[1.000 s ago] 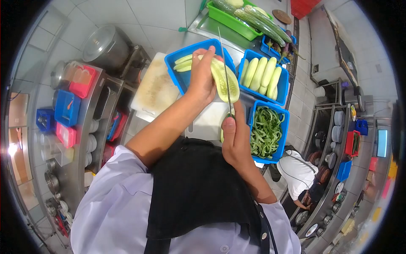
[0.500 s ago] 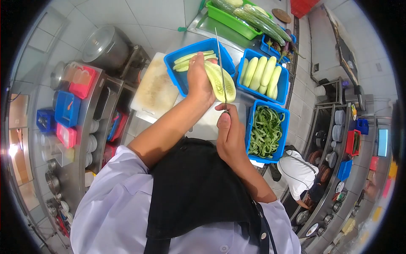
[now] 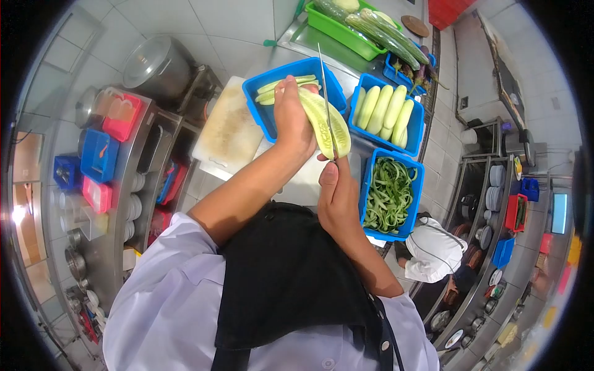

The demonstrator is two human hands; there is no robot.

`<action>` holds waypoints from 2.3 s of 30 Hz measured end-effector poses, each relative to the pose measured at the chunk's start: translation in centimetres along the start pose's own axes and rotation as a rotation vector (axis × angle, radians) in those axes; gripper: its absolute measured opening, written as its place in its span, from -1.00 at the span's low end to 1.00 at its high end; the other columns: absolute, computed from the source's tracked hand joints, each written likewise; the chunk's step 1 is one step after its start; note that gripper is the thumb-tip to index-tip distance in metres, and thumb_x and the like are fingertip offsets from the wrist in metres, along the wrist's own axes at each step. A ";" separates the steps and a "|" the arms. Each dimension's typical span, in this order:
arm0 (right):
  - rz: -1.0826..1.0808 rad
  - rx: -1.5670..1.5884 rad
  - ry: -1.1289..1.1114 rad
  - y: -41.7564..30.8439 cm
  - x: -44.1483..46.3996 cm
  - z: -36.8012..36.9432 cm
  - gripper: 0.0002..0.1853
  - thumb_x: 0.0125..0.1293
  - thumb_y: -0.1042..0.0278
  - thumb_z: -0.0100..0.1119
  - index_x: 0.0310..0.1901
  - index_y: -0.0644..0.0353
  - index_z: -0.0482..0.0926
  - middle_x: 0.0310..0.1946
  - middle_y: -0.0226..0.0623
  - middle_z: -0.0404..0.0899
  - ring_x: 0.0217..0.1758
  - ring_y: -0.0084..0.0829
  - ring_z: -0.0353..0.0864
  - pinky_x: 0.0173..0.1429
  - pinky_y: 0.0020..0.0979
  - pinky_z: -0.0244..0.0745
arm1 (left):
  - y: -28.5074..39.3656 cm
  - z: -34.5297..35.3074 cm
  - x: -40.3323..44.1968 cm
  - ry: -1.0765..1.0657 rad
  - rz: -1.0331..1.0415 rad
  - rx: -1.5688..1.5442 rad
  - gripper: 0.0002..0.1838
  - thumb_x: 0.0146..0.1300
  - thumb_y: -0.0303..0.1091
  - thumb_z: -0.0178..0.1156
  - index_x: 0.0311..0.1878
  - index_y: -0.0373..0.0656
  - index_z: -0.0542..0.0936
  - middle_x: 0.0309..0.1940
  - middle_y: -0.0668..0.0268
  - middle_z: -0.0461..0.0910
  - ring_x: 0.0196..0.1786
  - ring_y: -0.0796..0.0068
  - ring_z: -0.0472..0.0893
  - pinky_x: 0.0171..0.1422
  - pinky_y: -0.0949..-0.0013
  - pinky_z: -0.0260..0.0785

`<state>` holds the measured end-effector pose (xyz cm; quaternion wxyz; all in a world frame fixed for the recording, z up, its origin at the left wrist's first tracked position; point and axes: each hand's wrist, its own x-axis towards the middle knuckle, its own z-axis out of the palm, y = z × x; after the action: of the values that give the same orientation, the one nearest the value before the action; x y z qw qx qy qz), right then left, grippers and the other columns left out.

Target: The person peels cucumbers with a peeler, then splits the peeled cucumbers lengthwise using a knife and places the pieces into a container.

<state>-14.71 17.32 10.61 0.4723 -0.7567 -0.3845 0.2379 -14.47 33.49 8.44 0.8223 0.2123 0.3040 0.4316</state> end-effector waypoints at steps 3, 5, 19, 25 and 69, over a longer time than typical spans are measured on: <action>-0.044 0.039 0.043 0.8 0.0 0.5 -0.72 0.63 0.37 -0.17 0.15 0.38 0.40 -0.54 0.19 0.46 -0.46 0.25 0.49 -0.35 0.05 0.24 | -0.1 0.2 -1.0 -0.031 -0.002 0.008 -0.78 0.65 -0.09 -0.10 0.04 -0.03 0.29 -0.33 0.22 0.55 -0.35 0.39 0.55 -0.24 0.28 0.47; -0.099 0.012 0.066 1.5 0.0 0.5 -0.72 0.61 0.40 -0.14 0.16 0.43 0.42 -0.53 0.19 0.48 -0.46 0.24 0.50 -0.35 0.05 0.25 | 0.0 0.7 -1.2 -0.052 -0.007 0.017 -0.77 0.65 -0.09 -0.11 0.04 -0.03 0.29 -0.34 0.23 0.54 -0.35 0.39 0.54 -0.24 0.29 0.46; -0.059 0.120 0.066 2.2 0.6 0.2 -0.77 0.56 0.46 -0.08 0.07 0.45 0.46 -0.30 0.32 0.58 -0.18 0.37 0.56 -0.17 0.07 0.41 | -0.5 0.5 -2.4 -0.070 -0.098 0.048 -0.56 0.65 0.15 -0.23 0.04 -0.06 0.32 -0.29 0.17 0.59 -0.32 0.38 0.57 -0.21 0.30 0.49; -0.181 0.056 0.100 1.8 0.8 0.0 -0.74 0.53 0.50 -0.06 0.13 0.44 0.46 -0.25 0.32 0.60 -0.12 0.38 0.57 -0.13 0.05 0.45 | -1.8 -1.2 -1.6 -0.197 -0.142 0.012 -0.59 0.65 0.18 -0.24 -0.01 0.00 0.27 -0.29 0.16 0.61 -0.34 0.38 0.57 -0.23 0.31 0.49; -0.531 -0.439 0.166 6.8 3.0 1.3 -0.64 0.55 0.40 0.01 0.26 0.39 0.46 -0.04 0.24 0.61 -0.07 0.15 0.65 -0.10 -0.03 0.54 | -1.4 -1.6 -3.4 -0.286 -0.242 0.051 -0.49 0.66 0.04 -0.26 0.31 -0.21 0.35 -0.08 -0.02 0.67 0.03 0.13 0.66 0.15 0.13 0.51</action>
<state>-11.46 18.63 3.96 0.3732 -0.7305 -0.5702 -0.0438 -16.26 30.05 7.51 0.8974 0.2543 0.2183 0.2870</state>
